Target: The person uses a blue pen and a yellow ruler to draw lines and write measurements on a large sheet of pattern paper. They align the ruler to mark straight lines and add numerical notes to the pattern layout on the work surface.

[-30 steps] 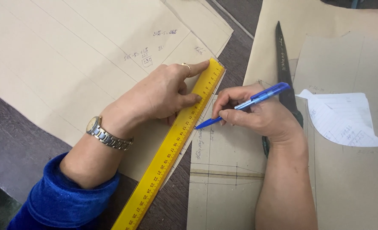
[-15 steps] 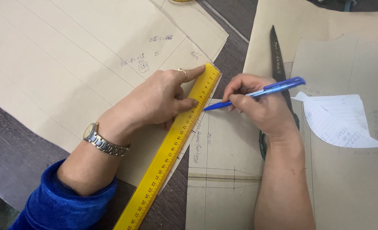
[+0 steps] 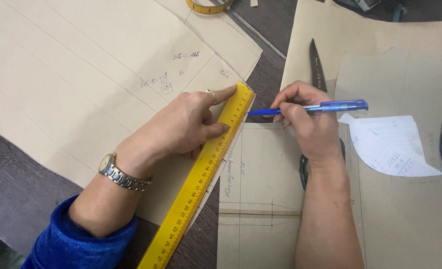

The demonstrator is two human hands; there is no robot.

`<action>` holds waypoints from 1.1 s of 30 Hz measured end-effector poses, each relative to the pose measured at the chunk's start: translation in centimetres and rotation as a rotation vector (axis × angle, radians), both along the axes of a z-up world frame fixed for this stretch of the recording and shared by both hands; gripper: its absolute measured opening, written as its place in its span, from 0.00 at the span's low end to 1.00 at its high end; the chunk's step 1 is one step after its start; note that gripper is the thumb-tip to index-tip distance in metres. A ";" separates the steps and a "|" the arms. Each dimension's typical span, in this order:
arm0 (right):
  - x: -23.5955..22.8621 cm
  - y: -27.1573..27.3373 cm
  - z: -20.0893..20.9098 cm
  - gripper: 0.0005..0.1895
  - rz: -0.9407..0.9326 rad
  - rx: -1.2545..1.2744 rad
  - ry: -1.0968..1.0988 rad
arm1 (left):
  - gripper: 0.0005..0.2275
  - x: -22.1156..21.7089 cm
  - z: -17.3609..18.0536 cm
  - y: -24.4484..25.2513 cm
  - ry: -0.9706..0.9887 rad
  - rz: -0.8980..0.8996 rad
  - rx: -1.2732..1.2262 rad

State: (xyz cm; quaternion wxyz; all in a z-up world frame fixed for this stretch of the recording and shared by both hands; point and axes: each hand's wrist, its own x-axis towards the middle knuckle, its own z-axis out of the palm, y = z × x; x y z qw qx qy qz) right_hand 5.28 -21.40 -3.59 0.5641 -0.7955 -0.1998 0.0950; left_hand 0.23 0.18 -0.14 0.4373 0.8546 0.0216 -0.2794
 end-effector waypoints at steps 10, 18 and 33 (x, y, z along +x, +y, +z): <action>0.3 0.0 -0.2 0.08 0.023 -0.118 -0.038 | 0.31 0.0 0.2 0.1 0.004 0.002 -0.011; 0.2 -0.1 -0.3 0.09 0.022 -0.124 -0.038 | 0.31 0.2 -0.6 0.1 -0.037 -0.020 0.028; 0.2 0.1 -0.4 0.09 -0.003 -0.107 -0.019 | 0.30 0.1 0.3 0.2 0.014 0.003 -0.019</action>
